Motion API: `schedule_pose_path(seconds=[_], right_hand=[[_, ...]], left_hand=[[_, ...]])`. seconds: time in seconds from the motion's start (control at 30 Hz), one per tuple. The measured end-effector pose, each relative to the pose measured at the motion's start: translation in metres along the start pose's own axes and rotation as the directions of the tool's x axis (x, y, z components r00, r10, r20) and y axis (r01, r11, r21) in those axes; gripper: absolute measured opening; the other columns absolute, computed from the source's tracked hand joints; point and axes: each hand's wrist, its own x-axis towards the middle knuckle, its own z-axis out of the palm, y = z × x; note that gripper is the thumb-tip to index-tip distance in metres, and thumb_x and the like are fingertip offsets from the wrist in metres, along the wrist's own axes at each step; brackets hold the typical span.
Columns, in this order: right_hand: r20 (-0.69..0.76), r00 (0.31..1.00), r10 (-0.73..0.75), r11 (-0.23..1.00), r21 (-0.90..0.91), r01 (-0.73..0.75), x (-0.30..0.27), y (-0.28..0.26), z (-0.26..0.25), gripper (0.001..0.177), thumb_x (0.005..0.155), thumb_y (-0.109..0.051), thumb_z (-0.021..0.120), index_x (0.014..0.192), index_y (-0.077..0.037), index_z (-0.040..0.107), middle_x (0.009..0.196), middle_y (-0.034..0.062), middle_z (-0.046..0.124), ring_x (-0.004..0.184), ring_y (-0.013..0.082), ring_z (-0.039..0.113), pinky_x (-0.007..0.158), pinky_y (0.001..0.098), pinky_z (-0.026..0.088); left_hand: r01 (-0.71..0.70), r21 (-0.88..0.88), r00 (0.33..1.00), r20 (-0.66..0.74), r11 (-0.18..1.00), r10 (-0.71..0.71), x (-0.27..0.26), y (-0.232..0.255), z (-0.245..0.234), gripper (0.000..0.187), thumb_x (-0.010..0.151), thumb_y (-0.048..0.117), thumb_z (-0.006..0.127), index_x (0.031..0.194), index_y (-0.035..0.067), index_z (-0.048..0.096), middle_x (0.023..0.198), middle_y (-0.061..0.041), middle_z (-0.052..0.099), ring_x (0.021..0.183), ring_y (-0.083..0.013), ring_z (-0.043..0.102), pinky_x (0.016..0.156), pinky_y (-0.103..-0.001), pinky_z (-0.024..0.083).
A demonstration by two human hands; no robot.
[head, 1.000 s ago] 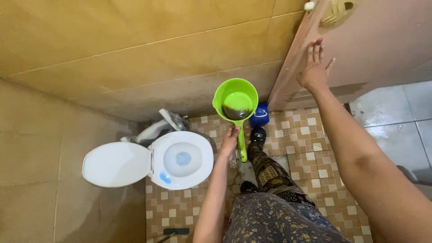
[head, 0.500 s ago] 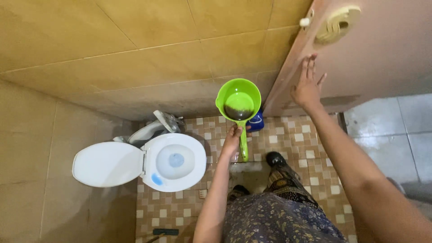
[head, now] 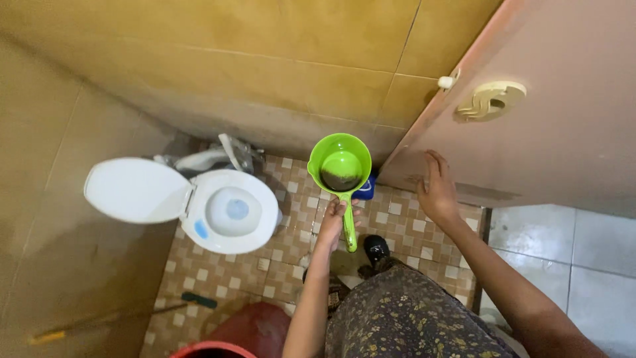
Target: The person scoops water from a red bucket into the toilet bowl multiple times, then pours blue toilet cleaner into the bowl and scrubs with a toilet brush. The person also uses a squeegee to push water on the floor toward the toilet.
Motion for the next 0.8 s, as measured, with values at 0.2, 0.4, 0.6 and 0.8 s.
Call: schedule_pose_path(seconds=[0.2,0.4,0.6,0.8], right_hand=[[0.216,0.975,-0.060,0.985,0.172,0.022,0.000,0.038,0.028,0.059,0.091,0.000,0.059,0.148,-0.004,0.045,0.148,0.0266,0.045,0.133,0.0456,0.048,0.110,0.0499,0.044],[0.719,0.662,-0.212,0.943,0.329,-0.056,-0.008,0.015,0.112,0.045,0.103,-0.036,0.049,0.138,-0.009,0.056,0.130,0.0122,0.068,0.115,0.0277,0.068,0.096,0.0419,0.055],[0.947,0.135,-0.290,0.892,0.319,-0.321,-0.056,-0.107,0.151,0.066,0.101,-0.062,0.037,0.135,-0.011,0.061,0.121,0.0132,0.074,0.107,0.0208,0.074,0.092,0.0348,0.062],[0.939,0.040,-0.343,0.908,0.342,-0.244,-0.122,-0.208,0.205,0.059,0.093,-0.047,0.061,0.135,-0.007,0.050,0.122,0.0072,0.061,0.109,0.0206,0.065,0.087,0.0404,0.060]], left_hand=[[-0.117,-0.098,0.990,-0.089,0.988,0.109,-0.013,-0.021,0.008,0.039,0.107,0.028,0.048,0.138,0.004,0.047,0.131,-0.012,0.068,0.105,-0.0239,0.068,0.085,-0.042,0.062],[-0.314,-0.085,0.931,-0.225,0.946,0.289,-0.042,-0.035,-0.019,0.040,0.109,0.027,0.050,0.139,0.000,0.050,0.130,-0.014,0.070,0.110,-0.0233,0.067,0.097,-0.034,0.053],[-0.375,-0.167,0.836,-0.486,0.912,0.254,-0.107,-0.040,-0.072,0.038,0.106,0.020,0.054,0.141,0.006,0.049,0.135,-0.009,0.066,0.122,-0.0185,0.060,0.105,-0.035,0.045],[-0.563,-0.209,0.744,-0.550,0.799,0.381,-0.168,-0.077,-0.154,0.038,0.102,0.017,0.056,0.138,0.006,0.052,0.137,-0.008,0.067,0.124,-0.0197,0.061,0.109,-0.037,0.046]])
